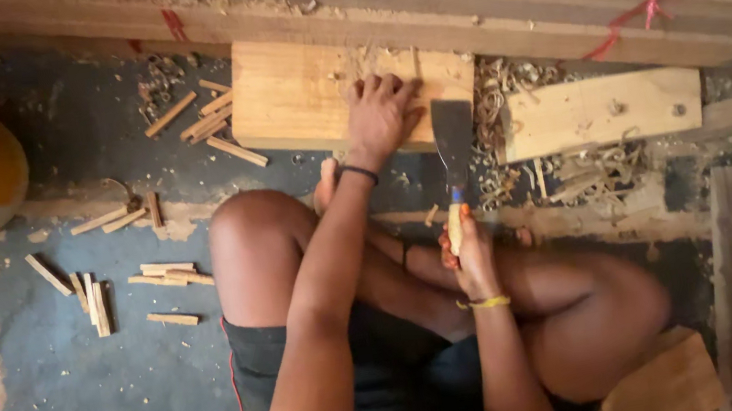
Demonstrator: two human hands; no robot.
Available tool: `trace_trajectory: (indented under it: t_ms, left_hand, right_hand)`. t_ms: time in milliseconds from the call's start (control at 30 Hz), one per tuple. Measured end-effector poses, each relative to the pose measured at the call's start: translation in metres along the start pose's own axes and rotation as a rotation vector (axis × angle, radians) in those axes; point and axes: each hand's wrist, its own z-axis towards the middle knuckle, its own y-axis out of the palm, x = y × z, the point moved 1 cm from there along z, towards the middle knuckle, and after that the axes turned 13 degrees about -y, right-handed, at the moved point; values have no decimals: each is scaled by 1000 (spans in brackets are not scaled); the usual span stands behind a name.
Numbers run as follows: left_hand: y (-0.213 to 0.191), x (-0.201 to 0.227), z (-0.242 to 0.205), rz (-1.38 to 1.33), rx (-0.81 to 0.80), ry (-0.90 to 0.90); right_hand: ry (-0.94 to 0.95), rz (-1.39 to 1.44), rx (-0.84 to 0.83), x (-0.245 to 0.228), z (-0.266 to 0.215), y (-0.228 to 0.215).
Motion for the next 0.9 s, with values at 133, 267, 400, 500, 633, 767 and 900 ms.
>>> trace_trajectory:
  t_ms: [133, 267, 400, 500, 633, 767, 900]
  left_hand:
    - [4, 9, 0, 11, 17, -15]
    - [7, 10, 3, 23, 2, -23]
    - [9, 8, 3, 13, 29, -20]
    - [9, 6, 1, -48, 64, -31]
    - [7, 4, 0, -31, 91, -103]
    - [1, -7, -2, -91, 76, -167]
    - [-3, -5, -4, -102, 43, -89]
  right_hand:
    - [-17, 13, -17, -2, 4, 1]
    - [-4, 23, -14, -1, 3, -1]
    - [1, 32, -10, -5, 2, 1]
    - [7, 40, -18, -9, -2, 1]
    - [6, 47, -13, -13, -4, 1]
    - [14, 31, 3, -13, -3, 0]
    - [21, 38, 6, -14, -2, 1]
